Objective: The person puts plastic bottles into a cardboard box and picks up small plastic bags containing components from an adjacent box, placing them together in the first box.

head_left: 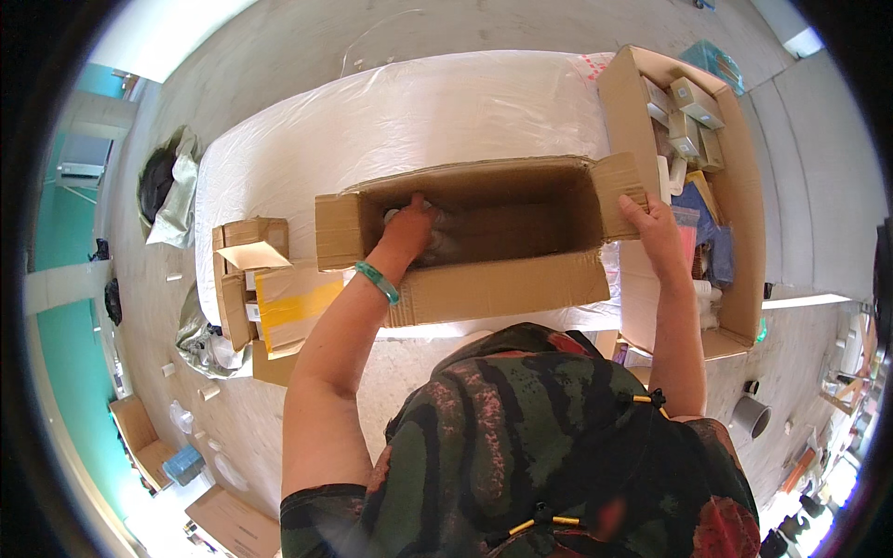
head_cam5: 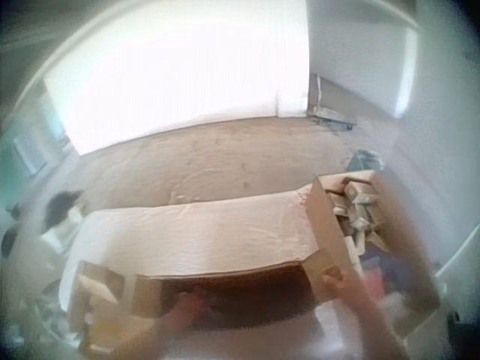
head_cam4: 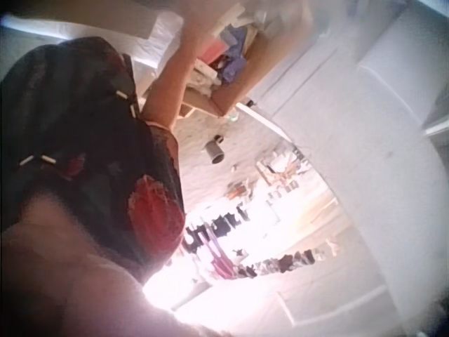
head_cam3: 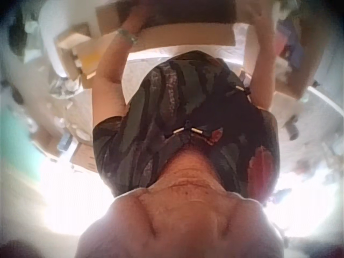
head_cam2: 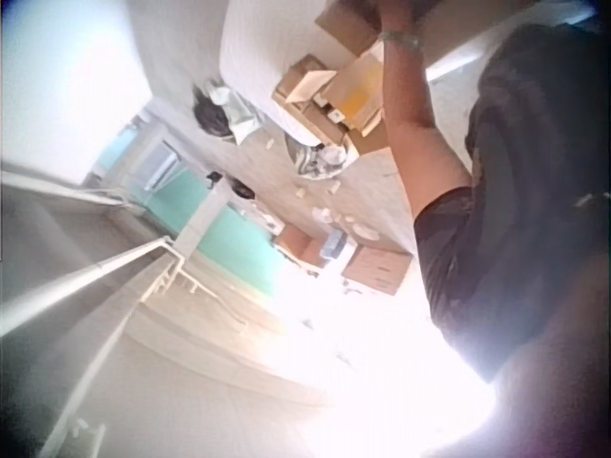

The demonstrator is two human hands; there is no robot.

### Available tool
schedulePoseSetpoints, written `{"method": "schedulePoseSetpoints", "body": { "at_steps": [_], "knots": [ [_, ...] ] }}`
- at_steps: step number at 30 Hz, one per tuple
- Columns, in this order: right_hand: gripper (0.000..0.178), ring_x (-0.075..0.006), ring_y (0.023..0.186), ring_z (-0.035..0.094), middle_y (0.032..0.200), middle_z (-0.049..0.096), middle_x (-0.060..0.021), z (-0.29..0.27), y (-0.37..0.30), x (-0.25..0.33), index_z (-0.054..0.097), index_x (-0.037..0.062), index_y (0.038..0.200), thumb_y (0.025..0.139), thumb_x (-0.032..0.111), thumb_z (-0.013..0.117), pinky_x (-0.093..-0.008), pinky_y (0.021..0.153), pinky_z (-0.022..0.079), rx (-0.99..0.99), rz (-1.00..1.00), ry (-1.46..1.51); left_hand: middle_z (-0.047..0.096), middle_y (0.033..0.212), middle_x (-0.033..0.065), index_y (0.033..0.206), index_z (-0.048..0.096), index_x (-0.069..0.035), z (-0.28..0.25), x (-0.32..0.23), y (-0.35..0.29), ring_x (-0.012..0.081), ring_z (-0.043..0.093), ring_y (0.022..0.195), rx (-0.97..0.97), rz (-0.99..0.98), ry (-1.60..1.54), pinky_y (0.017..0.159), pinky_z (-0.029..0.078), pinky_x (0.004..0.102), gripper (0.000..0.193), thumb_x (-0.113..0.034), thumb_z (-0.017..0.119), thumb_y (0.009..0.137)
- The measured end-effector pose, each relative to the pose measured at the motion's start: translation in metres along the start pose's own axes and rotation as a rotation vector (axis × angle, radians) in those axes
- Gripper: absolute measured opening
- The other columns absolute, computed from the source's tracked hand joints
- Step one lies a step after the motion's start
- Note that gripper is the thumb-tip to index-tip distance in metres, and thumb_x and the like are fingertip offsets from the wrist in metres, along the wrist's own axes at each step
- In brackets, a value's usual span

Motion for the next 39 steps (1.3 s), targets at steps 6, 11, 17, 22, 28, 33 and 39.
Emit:
{"method": "schedulePoseSetpoints", "body": {
  "at_steps": [6, 11, 17, 22, 28, 33, 39],
  "knots": [
    [0.042, -0.0172, 0.087, 0.058, 0.099, 0.063, -0.0055, -0.017, -0.003, -0.017, 0.055, 0.0003, 0.117, 0.091, 0.033, 0.056, -0.0300, 0.082, 0.045, -0.038, -0.117, -0.095, 0.050, 0.112, 0.0224, 0.099, 0.063, -0.011, 0.002, -0.016, 0.008, 0.0366, 0.061, 0.091, 0.007, -0.098, -0.071, 0.075, 0.052, 0.0447, 0.027, -0.005, 0.059, 0.073],
    [0.042, -0.0116, 0.086, 0.057, 0.099, 0.062, -0.0028, -0.052, -0.015, -0.029, 0.056, 0.0033, 0.119, 0.092, 0.036, 0.055, -0.0253, 0.076, 0.044, -0.117, 0.056, 0.066, 0.052, 0.113, 0.0222, 0.106, 0.063, -0.015, 0.017, 0.008, -0.002, 0.0364, 0.061, 0.092, -0.093, -0.099, -0.061, 0.077, 0.052, 0.0438, 0.035, -0.006, 0.061, 0.072],
    [0.039, -0.0096, 0.090, 0.057, 0.103, 0.062, -0.0014, -0.148, -0.028, -0.089, 0.057, 0.0071, 0.117, 0.092, 0.037, 0.053, -0.0255, 0.079, 0.043, -0.307, 0.052, 0.016, 0.052, 0.114, 0.0206, 0.113, 0.061, -0.016, 0.022, 0.003, 0.004, 0.0372, 0.059, 0.096, 0.014, -0.112, -0.008, 0.079, 0.052, 0.0439, 0.045, -0.005, 0.064, 0.069],
    [0.031, -0.0160, 0.083, 0.063, 0.094, 0.066, -0.0117, -0.213, -0.041, -0.130, 0.061, -0.0005, 0.106, 0.087, 0.024, 0.061, -0.0281, 0.077, 0.048, -0.529, 0.049, -0.192, 0.051, 0.115, 0.0180, 0.114, 0.060, -0.016, 0.011, -0.002, 0.000, 0.0377, 0.059, 0.095, -0.033, -0.083, 0.013, 0.078, 0.052, 0.0455, 0.049, -0.010, 0.070, 0.067],
    [0.030, -0.0147, 0.085, 0.060, 0.094, 0.065, -0.0075, -0.231, -0.059, -0.187, 0.060, 0.0011, 0.108, 0.086, 0.022, 0.061, -0.0272, 0.077, 0.047, -0.496, 0.147, -0.398, 0.050, 0.114, 0.0169, 0.116, 0.058, -0.017, 0.013, 0.001, 0.001, 0.0371, 0.059, 0.096, 0.020, -0.122, 0.057, 0.078, 0.052, 0.0455, 0.052, -0.013, 0.073, 0.066],
    [0.031, -0.0226, 0.090, 0.063, 0.097, 0.066, -0.0122, -0.214, -0.048, -0.208, 0.062, 0.0021, 0.105, 0.086, 0.026, 0.061, -0.0326, 0.080, 0.048, -0.433, 0.070, -0.258, 0.051, 0.115, 0.0170, 0.117, 0.057, -0.017, 0.015, 0.002, 0.002, 0.0376, 0.059, 0.097, 0.051, -0.128, 0.098, 0.079, 0.051, 0.0460, 0.052, -0.013, 0.071, 0.067],
    [0.027, -0.0220, 0.087, 0.062, 0.088, 0.065, -0.0127, -0.094, -0.024, -0.127, 0.061, 0.0025, 0.102, 0.084, 0.023, 0.061, -0.0345, 0.075, 0.049, -0.099, 0.088, 0.091, 0.051, 0.115, 0.0174, 0.119, 0.056, -0.015, -0.003, -0.009, -0.010, 0.0374, 0.058, 0.099, -0.034, -0.128, -0.003, 0.081, 0.050, 0.0453, 0.051, -0.015, 0.071, 0.071]
  ]
}}
Point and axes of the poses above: each hand's wrist, its own y-axis towards the middle knuckle, its own z-axis out of the palm, x = y × z, the point moved 8 cm from there along y, towards the middle knuckle
